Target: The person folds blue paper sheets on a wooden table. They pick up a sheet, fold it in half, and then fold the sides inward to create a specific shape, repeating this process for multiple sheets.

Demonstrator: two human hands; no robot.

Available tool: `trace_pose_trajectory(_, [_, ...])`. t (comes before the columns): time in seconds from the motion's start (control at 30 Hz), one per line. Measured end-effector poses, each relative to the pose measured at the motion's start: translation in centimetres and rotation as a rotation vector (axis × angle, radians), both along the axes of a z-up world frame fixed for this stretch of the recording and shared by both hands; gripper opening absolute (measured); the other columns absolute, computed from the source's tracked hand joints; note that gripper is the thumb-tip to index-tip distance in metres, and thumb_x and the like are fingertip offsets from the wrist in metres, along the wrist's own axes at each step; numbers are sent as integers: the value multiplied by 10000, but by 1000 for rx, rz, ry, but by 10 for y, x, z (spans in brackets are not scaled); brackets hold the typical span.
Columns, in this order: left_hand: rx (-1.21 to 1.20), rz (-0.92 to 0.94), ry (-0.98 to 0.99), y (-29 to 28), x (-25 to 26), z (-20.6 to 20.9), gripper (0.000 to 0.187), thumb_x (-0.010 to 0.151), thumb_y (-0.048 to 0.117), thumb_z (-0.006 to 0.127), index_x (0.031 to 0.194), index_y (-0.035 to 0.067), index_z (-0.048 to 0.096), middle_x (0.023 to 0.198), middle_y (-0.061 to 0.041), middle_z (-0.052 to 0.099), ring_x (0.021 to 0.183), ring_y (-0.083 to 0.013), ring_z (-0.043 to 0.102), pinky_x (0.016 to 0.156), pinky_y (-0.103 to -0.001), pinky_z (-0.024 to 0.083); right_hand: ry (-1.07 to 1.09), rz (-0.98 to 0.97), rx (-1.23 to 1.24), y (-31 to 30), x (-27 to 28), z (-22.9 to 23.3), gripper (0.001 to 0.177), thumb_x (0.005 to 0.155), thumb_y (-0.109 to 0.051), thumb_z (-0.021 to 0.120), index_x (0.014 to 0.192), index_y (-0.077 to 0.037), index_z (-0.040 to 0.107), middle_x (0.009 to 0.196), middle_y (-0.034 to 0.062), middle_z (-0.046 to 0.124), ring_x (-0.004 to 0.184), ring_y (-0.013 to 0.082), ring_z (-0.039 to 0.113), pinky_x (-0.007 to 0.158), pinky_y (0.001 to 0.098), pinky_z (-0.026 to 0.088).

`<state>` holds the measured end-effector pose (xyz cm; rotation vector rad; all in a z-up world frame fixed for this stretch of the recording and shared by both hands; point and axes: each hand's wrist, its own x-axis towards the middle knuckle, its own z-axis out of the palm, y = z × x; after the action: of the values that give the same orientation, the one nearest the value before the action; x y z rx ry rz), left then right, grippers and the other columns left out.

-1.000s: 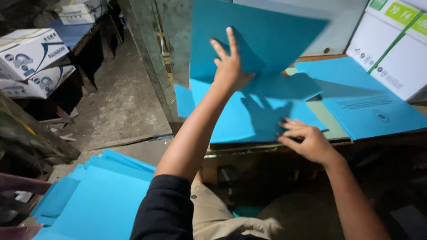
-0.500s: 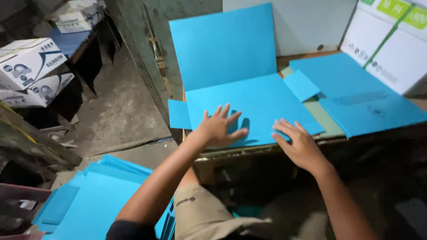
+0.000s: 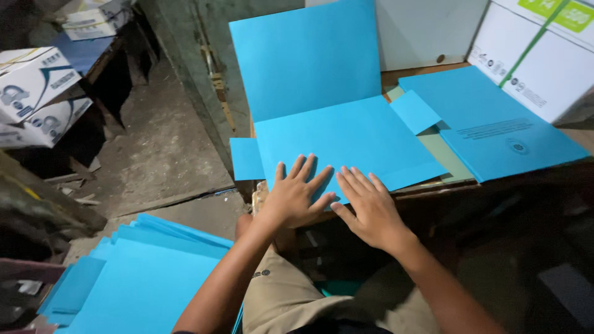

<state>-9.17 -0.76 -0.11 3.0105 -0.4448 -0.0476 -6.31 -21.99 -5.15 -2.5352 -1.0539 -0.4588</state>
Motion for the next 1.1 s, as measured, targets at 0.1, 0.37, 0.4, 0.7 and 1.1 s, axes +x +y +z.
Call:
trace_pose_trajectory(0.1, [3,-1,-34,-1,-2,1,717,1014,636,267,1637,282,294,1679,-221,262,1569,-412,212,1195,-706,146,-99,-43,-24,-27,6,-2,665,1040,-552,434,1509,-86,511,1530,189,530,1434,373,473,1145,572,357])
trace_pose_trajectory(0.37, [19,-17,-83,-4,-5,-2,697,1036,618,208,1626,272,344,1659,-219,315,1553,-424,248,1186,-708,158,-18,-462,-33,-124,65,-21,617,1114,-528,381,1525,-93,531,1561,141,539,1473,312,468,1184,742,162])
trace_pose_trajectory(0.4, [22,-26,-83,-4,-7,-2,691,1040,612,215,1624,271,354,1650,-222,333,1545,-431,263,1183,-709,166,33,-471,-3,-133,69,-24,622,1128,-546,350,1546,-113,506,1597,126,505,1501,297,431,1192,773,86])
trace_pose_trajectory(0.7, [-88,-110,-32,-47,8,-5,683,1015,684,237,1597,355,375,1679,-184,306,1559,-437,229,1148,-809,60,-45,-492,113,-113,54,-22,684,1093,-531,432,1518,-3,523,1607,217,486,1534,407,367,1207,750,95])
trace_pose_trajectory(1.1, [-232,95,-556,-128,12,-63,740,987,651,306,1483,148,525,1570,-169,482,1465,-443,405,1106,-758,254,-91,-449,137,-123,69,-37,688,1078,-494,395,1555,-19,534,1599,199,512,1503,387,402,1229,643,40])
